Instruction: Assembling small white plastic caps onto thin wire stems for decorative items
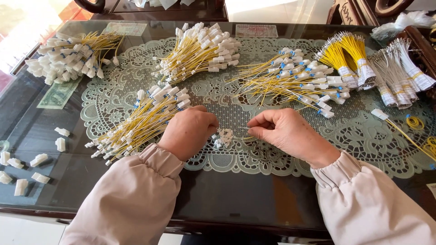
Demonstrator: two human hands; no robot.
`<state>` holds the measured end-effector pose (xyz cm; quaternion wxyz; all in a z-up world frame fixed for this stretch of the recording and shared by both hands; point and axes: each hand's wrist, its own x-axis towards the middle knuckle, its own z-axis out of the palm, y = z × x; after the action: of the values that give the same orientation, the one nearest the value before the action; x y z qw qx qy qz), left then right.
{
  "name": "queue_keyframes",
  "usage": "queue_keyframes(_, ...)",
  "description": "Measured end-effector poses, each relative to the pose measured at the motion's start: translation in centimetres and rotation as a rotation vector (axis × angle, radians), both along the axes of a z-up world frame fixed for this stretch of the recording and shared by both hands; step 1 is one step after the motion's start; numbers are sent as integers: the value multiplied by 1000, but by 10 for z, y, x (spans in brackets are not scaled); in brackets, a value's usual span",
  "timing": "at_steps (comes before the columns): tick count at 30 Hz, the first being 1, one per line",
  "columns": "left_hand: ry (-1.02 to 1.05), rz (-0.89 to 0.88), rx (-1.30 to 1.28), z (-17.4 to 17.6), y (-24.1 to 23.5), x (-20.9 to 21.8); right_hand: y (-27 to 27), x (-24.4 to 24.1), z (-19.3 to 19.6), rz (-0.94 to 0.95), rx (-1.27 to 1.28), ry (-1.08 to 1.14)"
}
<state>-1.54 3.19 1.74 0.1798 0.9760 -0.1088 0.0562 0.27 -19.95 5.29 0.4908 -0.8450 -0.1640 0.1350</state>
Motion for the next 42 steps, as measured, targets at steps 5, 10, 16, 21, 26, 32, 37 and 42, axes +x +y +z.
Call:
queue_keyframes(5,8,-24,-212,6,-1,2,-6,7,-10,-16,9,-37)
queue_keyframes(10,177,-18,-774,20,-14,5,-11,11,-16,-33,112,-57)
queue_keyframes(16,359,-126,-1304,4,-40,16,-16,10,-11,-26,193,-86)
queue_keyframes(21,425,-104,-1420,-7,-44,15,-13,7,-6,-23,194,-92)
queue_keyframes(26,440,-102,-1496,-12,-44,13,-12,6,-5,-16,205,-115)
queue_keyframes(32,468,-108,-1517,-9,-43,9,-13,3,-2,-1,190,-158)
queue_keyframes(37,477,-127,-1519,-12,-44,10,-13,3,-2,-5,133,-177)
queue_keyframes(42,477,-130,-1506,-12,-44,9,-14,2,-1,-15,104,-192)
